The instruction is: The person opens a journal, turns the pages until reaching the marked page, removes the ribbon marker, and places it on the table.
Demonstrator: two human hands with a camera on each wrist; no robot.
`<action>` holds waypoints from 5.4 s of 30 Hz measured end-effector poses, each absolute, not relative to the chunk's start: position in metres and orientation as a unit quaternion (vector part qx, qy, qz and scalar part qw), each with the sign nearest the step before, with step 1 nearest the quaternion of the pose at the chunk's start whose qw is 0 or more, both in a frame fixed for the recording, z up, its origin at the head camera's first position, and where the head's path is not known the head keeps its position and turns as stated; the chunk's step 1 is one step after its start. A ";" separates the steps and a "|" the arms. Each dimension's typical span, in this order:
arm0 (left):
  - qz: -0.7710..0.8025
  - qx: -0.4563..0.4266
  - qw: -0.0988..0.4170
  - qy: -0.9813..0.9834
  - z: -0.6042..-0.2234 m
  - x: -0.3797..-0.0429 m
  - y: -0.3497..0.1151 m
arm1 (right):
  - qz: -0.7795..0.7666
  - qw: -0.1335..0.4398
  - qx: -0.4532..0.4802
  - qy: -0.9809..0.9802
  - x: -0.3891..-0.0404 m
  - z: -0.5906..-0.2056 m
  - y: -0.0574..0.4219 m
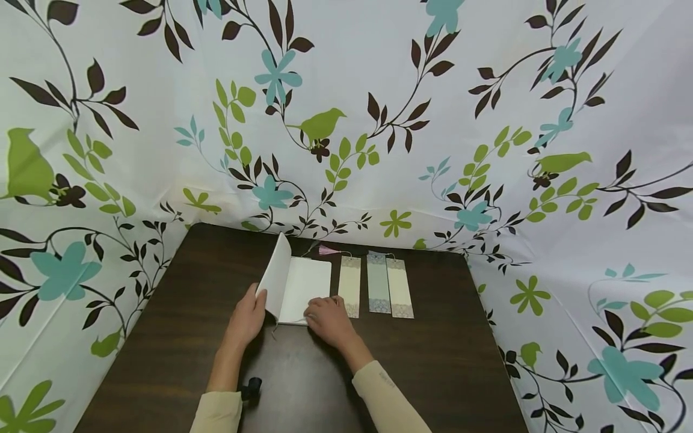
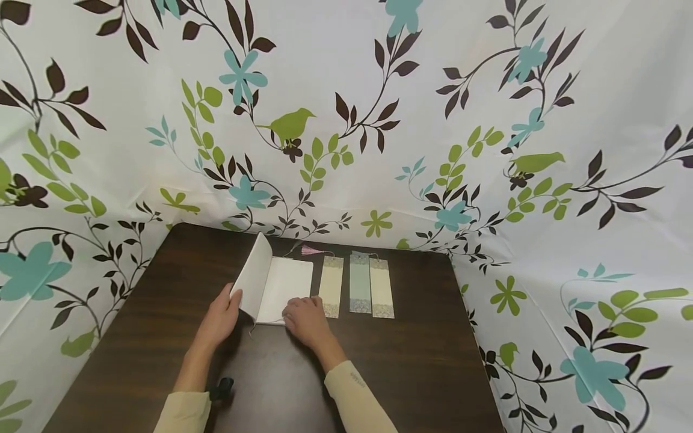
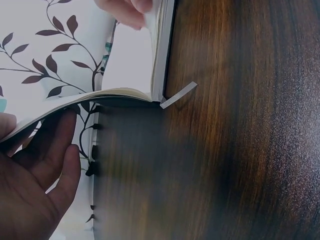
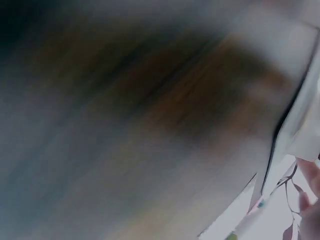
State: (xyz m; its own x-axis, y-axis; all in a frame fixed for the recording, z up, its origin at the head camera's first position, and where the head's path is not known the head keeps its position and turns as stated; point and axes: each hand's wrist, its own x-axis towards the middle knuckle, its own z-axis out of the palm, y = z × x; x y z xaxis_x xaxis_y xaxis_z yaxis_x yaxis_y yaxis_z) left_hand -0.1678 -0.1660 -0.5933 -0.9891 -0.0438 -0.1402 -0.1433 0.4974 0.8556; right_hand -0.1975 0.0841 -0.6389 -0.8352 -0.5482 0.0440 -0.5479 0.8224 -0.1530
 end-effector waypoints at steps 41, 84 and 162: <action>0.519 -0.037 0.051 0.853 -0.596 -0.169 -0.165 | -0.309 -0.049 -0.052 0.948 -0.193 -0.636 0.054; 0.405 -0.035 0.041 0.913 -0.587 -0.168 -0.152 | -0.097 0.074 -0.249 0.961 -0.206 -0.635 0.083; 0.450 -0.040 0.033 0.892 -0.586 -0.165 -0.156 | -0.244 0.043 -0.259 0.934 -0.200 -0.617 0.053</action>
State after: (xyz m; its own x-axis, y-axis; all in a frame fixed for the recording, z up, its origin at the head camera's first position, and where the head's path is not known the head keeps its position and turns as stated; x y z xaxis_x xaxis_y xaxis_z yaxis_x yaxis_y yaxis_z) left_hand -0.1654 -0.1563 -0.5863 -0.9946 -0.0406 -0.0954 -0.1009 0.5919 0.7997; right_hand -0.1996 0.0530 -0.6170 -0.8622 -0.5045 0.0464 -0.4627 0.7469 -0.4776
